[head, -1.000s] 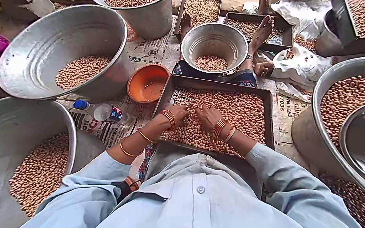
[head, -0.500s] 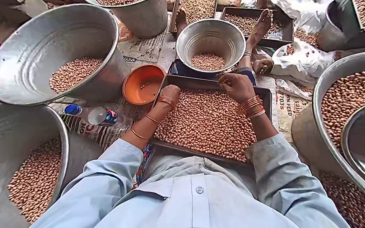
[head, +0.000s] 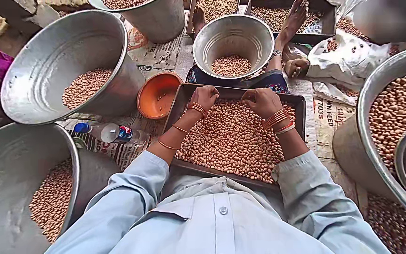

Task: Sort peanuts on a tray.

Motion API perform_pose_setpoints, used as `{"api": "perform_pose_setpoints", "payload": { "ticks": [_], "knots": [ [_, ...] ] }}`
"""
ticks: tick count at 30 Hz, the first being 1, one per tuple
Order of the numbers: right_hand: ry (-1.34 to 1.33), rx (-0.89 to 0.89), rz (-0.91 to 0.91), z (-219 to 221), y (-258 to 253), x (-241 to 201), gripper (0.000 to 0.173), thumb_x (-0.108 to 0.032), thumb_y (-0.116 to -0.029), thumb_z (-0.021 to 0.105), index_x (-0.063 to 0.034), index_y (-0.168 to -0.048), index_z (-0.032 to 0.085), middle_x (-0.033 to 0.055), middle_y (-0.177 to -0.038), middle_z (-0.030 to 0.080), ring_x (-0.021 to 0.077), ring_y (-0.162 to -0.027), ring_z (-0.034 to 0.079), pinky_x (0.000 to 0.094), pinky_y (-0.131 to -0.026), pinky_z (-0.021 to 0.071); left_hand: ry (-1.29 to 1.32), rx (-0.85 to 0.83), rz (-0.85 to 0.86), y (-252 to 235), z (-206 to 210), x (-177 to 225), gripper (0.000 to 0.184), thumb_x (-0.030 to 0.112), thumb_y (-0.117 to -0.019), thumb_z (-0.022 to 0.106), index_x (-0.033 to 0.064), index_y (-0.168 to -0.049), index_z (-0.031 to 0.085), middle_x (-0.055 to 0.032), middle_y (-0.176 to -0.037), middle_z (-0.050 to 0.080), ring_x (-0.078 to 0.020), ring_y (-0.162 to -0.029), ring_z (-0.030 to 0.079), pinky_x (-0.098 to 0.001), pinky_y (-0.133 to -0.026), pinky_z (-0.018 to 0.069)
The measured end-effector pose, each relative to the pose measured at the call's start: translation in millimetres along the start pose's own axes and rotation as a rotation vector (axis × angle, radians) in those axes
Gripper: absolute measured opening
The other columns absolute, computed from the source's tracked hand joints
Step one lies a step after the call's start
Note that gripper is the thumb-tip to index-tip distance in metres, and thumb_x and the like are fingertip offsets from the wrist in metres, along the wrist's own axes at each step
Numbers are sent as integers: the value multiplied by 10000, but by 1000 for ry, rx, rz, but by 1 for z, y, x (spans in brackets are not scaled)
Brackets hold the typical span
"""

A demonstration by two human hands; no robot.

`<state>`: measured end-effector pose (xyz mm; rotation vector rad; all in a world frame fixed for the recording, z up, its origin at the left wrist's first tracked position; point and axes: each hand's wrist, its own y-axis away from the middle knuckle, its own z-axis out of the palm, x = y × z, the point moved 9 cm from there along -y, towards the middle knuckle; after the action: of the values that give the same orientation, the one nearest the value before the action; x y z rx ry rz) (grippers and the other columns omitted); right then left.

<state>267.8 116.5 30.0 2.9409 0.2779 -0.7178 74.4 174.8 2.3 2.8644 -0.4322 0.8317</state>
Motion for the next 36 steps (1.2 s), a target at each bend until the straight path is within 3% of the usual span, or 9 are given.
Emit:
{"api": "perform_pose_setpoints", "payload": {
  "ticks": [3,7,11,15,22,29,32,35,36],
  "knots": [
    [8,-30,-40,-1,3,2,163,-217,-1000,654,-152,-1088,773,129,-1016,761,360,-988,718,623,-829,529,-233,-36,36,1,27,8,237,138,-1024,589,32,-1176,736,-205,-1198,714,-406,-1159,675,-613,-988,512],
    [49,-144,-215,13,5,-12,147,-213,-980,684,-114,-1036,777,139,-962,753,362,-923,717,618,-793,527,-291,-31,76,4,34,8,236,119,-1021,583,25,-1172,736,-207,-1159,716,-412,-1125,683,-614,-949,526],
    [140,-327,-341,41,10,-36,116,-243,-963,707,-151,-973,776,96,-926,746,331,-899,714,593,-750,531,-312,-84,39,7,37,10,250,142,-1031,568,52,-1207,721,-195,-1203,707,-400,-1164,670,-613,-977,517],
    [286,-397,-308,59,17,-47,160,-241,-973,663,-130,-1027,766,136,-945,734,366,-915,708,600,-738,517,-258,-84,33,5,36,3,243,148,-1003,595,76,-1195,728,-195,-1183,724,-404,-1158,677,-625,-967,517],
    [344,-464,-256,69,22,-49,130,-210,-963,678,-137,-1034,758,134,-974,734,363,-948,705,598,-756,519,-124,28,2,8,13,-6,225,170,-1011,615,70,-1173,735,-194,-1050,742,-385,-1005,712,-602,-923,532],
    [311,-421,-244,69,20,-43,123,-170,-966,655,-98,-987,752,147,-954,728,368,-938,707,593,-758,532,-246,-73,-12,9,32,5,227,153,-1019,593,84,-1178,739,-188,-1182,726,-398,-1154,679,-621,-968,518],
    [223,-342,-198,51,16,-30,126,-164,-969,657,-106,-1025,754,145,-952,730,368,-938,706,592,-777,528,-227,-64,-132,9,4,-9,224,177,-1005,629,78,-1176,736,-207,-1180,722,-423,-1153,670,-645,-972,501],
    [147,-158,-119,23,9,-7,150,-178,-983,658,-113,-1057,771,153,-985,751,381,-956,716,616,-800,535,-315,202,-217,14,-65,-31,232,124,-987,613,83,-1181,734,-231,-1210,699,-430,-1207,635,-631,-1053,447],
    [144,-103,-61,13,7,0,163,-167,-986,647,-112,-1076,771,165,-1007,750,395,-979,712,625,-816,533,-382,282,-214,16,-82,-35,243,114,-969,613,92,-1180,731,-235,-1231,680,-428,-1249,595,-628,-1101,382]
  ]
}}
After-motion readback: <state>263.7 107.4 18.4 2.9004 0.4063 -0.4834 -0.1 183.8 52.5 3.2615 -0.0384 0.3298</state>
